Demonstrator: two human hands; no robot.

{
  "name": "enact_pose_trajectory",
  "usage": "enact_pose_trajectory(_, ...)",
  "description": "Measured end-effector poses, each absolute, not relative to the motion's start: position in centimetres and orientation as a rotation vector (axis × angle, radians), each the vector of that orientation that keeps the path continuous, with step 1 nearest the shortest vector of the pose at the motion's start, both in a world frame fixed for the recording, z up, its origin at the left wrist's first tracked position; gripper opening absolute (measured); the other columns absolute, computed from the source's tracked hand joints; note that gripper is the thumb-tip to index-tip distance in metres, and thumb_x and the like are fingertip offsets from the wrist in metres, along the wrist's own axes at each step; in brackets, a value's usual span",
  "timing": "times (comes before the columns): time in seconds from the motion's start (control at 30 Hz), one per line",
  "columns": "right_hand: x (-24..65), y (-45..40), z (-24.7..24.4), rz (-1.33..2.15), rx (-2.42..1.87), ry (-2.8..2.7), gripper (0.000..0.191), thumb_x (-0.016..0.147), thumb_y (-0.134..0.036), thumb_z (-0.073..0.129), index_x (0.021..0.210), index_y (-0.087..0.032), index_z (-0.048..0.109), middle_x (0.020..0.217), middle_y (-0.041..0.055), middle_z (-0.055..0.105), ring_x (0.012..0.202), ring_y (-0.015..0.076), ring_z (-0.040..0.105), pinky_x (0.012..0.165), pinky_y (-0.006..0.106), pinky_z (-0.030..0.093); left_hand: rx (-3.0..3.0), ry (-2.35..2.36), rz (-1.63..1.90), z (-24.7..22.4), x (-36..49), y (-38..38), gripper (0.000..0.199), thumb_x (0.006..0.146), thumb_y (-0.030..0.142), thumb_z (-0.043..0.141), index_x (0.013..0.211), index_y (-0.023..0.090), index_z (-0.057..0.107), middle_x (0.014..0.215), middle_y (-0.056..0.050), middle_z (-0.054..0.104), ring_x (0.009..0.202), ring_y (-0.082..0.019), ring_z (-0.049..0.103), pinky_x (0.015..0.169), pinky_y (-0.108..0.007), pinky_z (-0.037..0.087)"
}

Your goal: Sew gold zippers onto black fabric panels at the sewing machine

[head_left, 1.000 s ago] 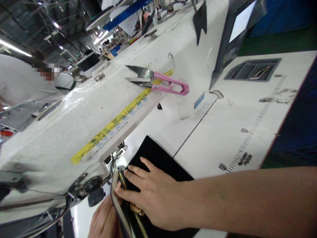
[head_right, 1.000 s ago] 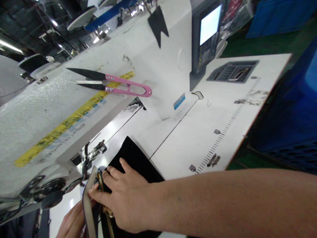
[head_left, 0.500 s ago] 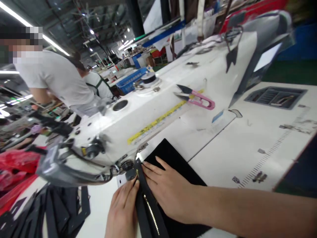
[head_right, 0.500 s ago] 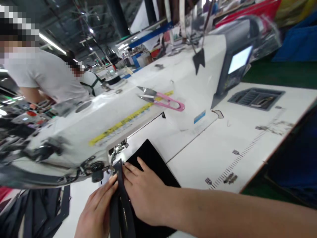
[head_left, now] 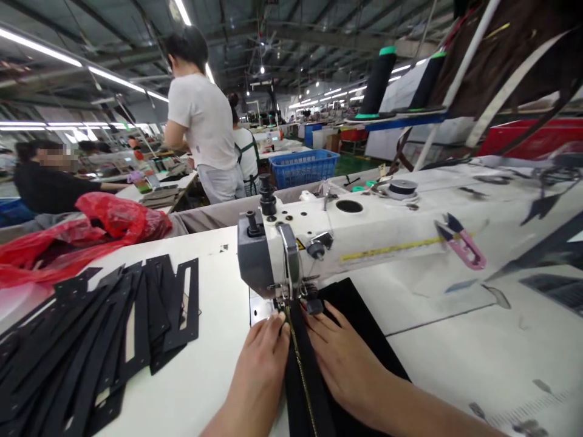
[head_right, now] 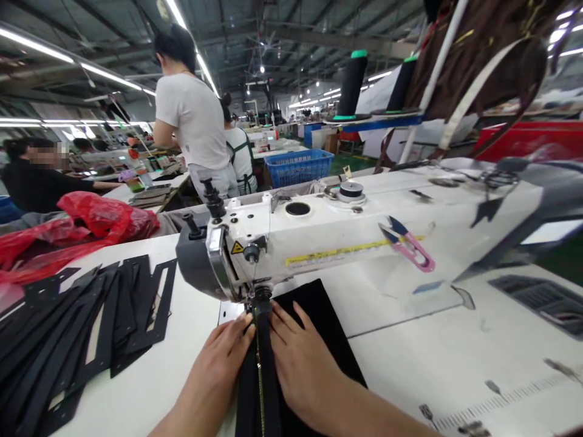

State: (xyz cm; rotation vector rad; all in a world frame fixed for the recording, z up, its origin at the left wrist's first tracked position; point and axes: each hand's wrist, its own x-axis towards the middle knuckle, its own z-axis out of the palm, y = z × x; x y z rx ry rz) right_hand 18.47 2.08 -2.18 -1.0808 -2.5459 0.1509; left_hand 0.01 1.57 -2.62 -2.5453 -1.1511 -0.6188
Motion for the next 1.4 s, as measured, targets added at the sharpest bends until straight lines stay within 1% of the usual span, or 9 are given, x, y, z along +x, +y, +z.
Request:
enact_pose_trajectory(0.1,18.5,2.1,-2.2,0.146,-1.057,-2.552,0.048,0.084,-0.008,0.038,0.131,-0.018,0.042,0.136,0.0085,0.041,0.129,0.0221,0.029,0.107,0.049,0.022,-2.559,-1.195,-0.581,-2.8,0.0,1.4,0.032,0.084,0.003,0.036,0.108,0.008,0.056,0.113,-0.019,0.058,0.105,-0.026,0.056,0.084,-0.042,0.052)
enact_pose_trajectory(0.2,18.6,2.2,-2.1,0.154,-1.053,-2.562,0.049,0.084,-0.008,0.037,0.132,-0.018,0.041,0.137,0.0085,0.04,0.13,0.0222,0.028,0.106,0.049,0.023,-2.559,-1.189,-0.56,-2.9,0.0,1.3,0.032,0.084,0.003,0.036,0.108,0.008,0.056,0.114,-0.019,0.058,0.107,-0.026,0.055,0.085,-0.041,0.051)
enact_pose_trajectory(0.33,18.6,2.2,-1.8,0.165,-1.048,-2.579,0.047,0.086,-0.008,0.033,0.131,-0.017,0.042,0.137,0.009,0.039,0.131,0.0224,0.025,0.106,0.051,0.023,-2.535,-1.168,-0.547,-2.6,0.2,1.4,0.032,0.085,0.003,0.033,0.106,0.005,0.057,0.112,-0.02,0.059,0.105,-0.026,0.057,0.085,-0.039,0.052)
enact_pose_trajectory(0.5,18.7,2.3,-1.6,0.173,-1.025,-2.627,0.051,0.082,-0.006,0.035,0.132,-0.012,0.04,0.138,0.0119,0.038,0.132,0.0239,0.022,0.105,0.052,0.024,-2.554,-1.171,-0.536,-2.2,0.4,1.4,0.035,0.085,0.004,0.03,0.106,0.002,0.058,0.11,-0.021,0.06,0.103,-0.028,0.058,0.085,-0.04,0.052)
enact_pose_trajectory(0.77,18.8,2.3,-1.6,0.219,-1.025,-2.622,0.05,0.082,-0.007,0.036,0.132,-0.014,0.041,0.138,0.011,0.038,0.132,0.0236,0.021,0.105,0.052,0.022,-2.499,-1.154,-0.549,-2.2,0.3,1.3,0.036,0.087,0.005,0.027,0.103,0.004,0.059,0.109,-0.019,0.062,0.1,-0.026,0.06,0.082,-0.038,0.054)
enact_pose_trajectory(0.9,18.8,2.3,-1.5,0.224,-1.025,-2.617,0.051,0.082,-0.007,0.035,0.132,-0.013,0.04,0.137,0.011,0.039,0.132,0.0238,0.021,0.106,0.053,0.021,-2.524,-1.148,-0.532,-2.1,0.2,1.3,0.035,0.087,0.005,0.029,0.104,0.004,0.059,0.111,-0.02,0.06,0.104,-0.027,0.058,0.083,-0.038,0.053)
enact_pose_trajectory(1.1,18.9,2.3,-1.6,0.246,-1.022,-2.577,0.052,0.082,-0.006,0.035,0.132,-0.016,0.04,0.138,0.0089,0.039,0.132,0.0222,0.022,0.107,0.05,0.021,-2.589,-1.189,-0.486,-1.9,0.3,1.2,0.033,0.084,0.003,0.034,0.108,0.001,0.057,0.114,-0.021,0.058,0.106,-0.027,0.056,0.087,-0.04,0.05)
enact_pose_trajectory(1.23,18.9,2.3,-1.7,0.235,-1.025,-2.579,0.05,0.083,-0.007,0.035,0.132,-0.016,0.041,0.139,0.0096,0.037,0.132,0.0218,0.023,0.107,0.049,0.02,-2.579,-1.194,-0.538,-2.2,0.5,1.2,0.032,0.084,0.003,0.035,0.106,0.001,0.057,0.113,-0.021,0.058,0.105,-0.028,0.055,0.087,-0.041,0.05)
enact_pose_trajectory(1.4,18.9,2.2,-1.5,0.231,-1.023,-2.576,0.049,0.084,-0.008,0.036,0.132,-0.016,0.04,0.138,0.0104,0.038,0.131,0.0225,0.024,0.106,0.05,0.021,-2.516,-1.18,-0.648,-3.1,0.5,1.5,0.033,0.085,0.004,0.032,0.106,0.007,0.057,0.111,-0.017,0.059,0.104,-0.025,0.055,0.085,-0.04,0.05)
